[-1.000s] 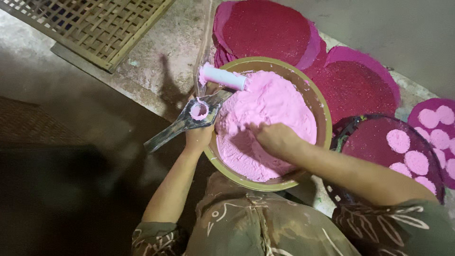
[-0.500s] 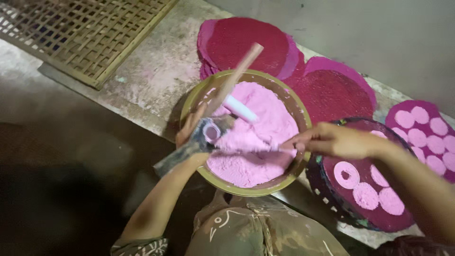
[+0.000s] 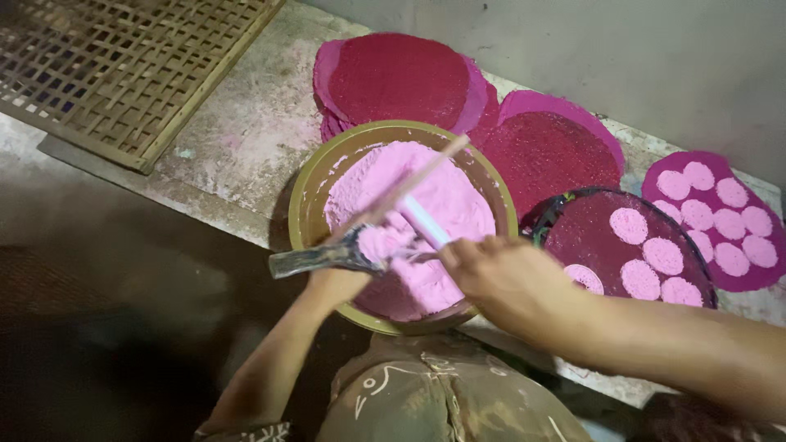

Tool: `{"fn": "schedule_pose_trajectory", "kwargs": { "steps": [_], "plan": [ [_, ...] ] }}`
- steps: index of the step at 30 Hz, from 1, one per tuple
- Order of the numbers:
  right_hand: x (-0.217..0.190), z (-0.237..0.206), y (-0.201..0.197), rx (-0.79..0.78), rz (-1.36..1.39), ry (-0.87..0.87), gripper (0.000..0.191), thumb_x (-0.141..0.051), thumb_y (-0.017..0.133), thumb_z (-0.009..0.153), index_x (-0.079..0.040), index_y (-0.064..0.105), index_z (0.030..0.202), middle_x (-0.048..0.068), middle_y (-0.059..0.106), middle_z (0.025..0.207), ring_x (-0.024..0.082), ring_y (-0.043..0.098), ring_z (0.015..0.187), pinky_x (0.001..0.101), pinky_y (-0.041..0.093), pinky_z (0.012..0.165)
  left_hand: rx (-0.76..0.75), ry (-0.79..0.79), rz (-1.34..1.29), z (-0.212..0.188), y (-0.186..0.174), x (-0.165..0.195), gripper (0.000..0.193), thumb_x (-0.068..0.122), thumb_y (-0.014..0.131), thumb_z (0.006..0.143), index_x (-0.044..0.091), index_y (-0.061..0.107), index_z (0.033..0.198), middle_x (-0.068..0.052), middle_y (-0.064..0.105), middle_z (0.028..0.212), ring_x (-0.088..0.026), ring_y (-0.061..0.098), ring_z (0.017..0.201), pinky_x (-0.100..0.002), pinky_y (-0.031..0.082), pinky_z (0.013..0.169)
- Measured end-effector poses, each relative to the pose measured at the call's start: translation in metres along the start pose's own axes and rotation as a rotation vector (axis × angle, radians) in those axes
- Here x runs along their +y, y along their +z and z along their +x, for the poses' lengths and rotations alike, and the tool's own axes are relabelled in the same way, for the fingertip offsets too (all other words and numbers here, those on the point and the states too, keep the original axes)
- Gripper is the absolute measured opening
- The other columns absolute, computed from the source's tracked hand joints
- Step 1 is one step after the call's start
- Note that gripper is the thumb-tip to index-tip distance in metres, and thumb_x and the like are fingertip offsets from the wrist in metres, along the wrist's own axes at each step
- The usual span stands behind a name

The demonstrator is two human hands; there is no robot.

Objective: The person fills a handheld wooden mold with pink paste from a large basin, presses the mold over a mesh tray to extrude round paste discs, and wipes the mold surface between presses. They periodically lift finished trays of discs aside and continue filling and pressing new batches.

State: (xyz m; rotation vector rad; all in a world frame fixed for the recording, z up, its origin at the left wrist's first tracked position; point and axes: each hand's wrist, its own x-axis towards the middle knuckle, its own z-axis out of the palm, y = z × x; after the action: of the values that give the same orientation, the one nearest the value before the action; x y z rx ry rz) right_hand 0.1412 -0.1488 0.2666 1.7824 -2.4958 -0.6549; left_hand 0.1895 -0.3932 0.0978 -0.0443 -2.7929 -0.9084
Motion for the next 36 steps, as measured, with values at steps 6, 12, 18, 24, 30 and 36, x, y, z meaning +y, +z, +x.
{"fn": "schedule_pose_trajectory", "kwargs": {
  "steps": [6, 12, 18, 24, 30, 36],
  "plan": [
    [-0.002, 0.018, -0.049, 0.018, 0.08, 0.083, 0.037, -0.015, 0.061, 0.083, -0.004, 0.059, 0.118, 0.012, 0.066, 0.093, 0.029, 0.073, 0.074, 0.0397, 0.058, 0.054, 0.008, -0.098, 0.047, 0.009, -0.03, 0.011, 0.07, 0.04, 0.065, 0.086, 0.021, 0.048, 0.151, -0.014, 0.063, 0.129, -0.036, 0.068, 0.103, -0.048, 0.055, 0.085],
    [-0.031, 0.043, -0.013, 0.067, 0.043, 0.008, 0.018, -0.013, 0.059, 0.091, -0.001, 0.06, 0.105, 0.014, 0.067, 0.09, 0.027, 0.072, 0.07, 0.0393, 0.058, 0.057, -0.021, -0.182, -0.1, 0.011, -0.012, 0.024, 0.06, 0.027, 0.061, 0.094, 0.022, 0.049, 0.153, -0.012, 0.064, 0.135, -0.035, 0.064, 0.115, -0.046, 0.052, 0.097],
    [0.018, -0.022, -0.015, -0.015, 0.074, 0.196, 0.035, -0.013, 0.062, 0.08, -0.008, 0.059, 0.114, 0.009, 0.066, 0.091, 0.027, 0.072, 0.074, 0.0395, 0.059, 0.06, 0.132, -0.097, -0.07, 0.01, -0.037, 0.0, 0.067, 0.039, 0.075, 0.084, 0.014, 0.053, 0.142, -0.012, 0.066, 0.131, -0.029, 0.062, 0.123, -0.042, 0.049, 0.105],
    [0.008, 0.016, -0.032, 0.176, 0.012, 0.01, 0.028, -0.015, 0.064, 0.08, -0.008, 0.065, 0.106, 0.01, 0.068, 0.087, 0.028, 0.072, 0.073, 0.0392, 0.058, 0.055, -0.12, -0.14, -0.195, 0.015, -0.026, 0.011, 0.057, 0.04, 0.065, 0.092, 0.018, 0.056, 0.143, -0.013, 0.066, 0.128, -0.03, 0.062, 0.119, -0.043, 0.049, 0.102],
    [-0.012, 0.029, -0.038, -0.002, 0.081, -0.036, 0.021, -0.014, 0.058, 0.092, -0.004, 0.065, 0.109, 0.012, 0.069, 0.089, 0.027, 0.072, 0.071, 0.0399, 0.059, 0.056, -0.085, -0.068, -0.362, 0.001, -0.006, 0.017, 0.054, 0.038, 0.063, 0.09, 0.012, 0.059, 0.138, -0.015, 0.07, 0.125, -0.029, 0.067, 0.117, -0.041, 0.05, 0.104],
    [0.012, -0.001, -0.058, -0.03, 0.093, 0.106, 0.043, -0.012, 0.061, 0.08, -0.003, 0.061, 0.122, 0.013, 0.068, 0.096, 0.03, 0.073, 0.078, 0.0407, 0.059, 0.051, -0.081, -0.218, 0.004, 0.012, -0.056, 0.012, 0.083, 0.046, 0.073, 0.078, 0.022, 0.045, 0.152, -0.013, 0.06, 0.138, -0.035, 0.063, 0.114, -0.044, 0.05, 0.095]
  ]
}}
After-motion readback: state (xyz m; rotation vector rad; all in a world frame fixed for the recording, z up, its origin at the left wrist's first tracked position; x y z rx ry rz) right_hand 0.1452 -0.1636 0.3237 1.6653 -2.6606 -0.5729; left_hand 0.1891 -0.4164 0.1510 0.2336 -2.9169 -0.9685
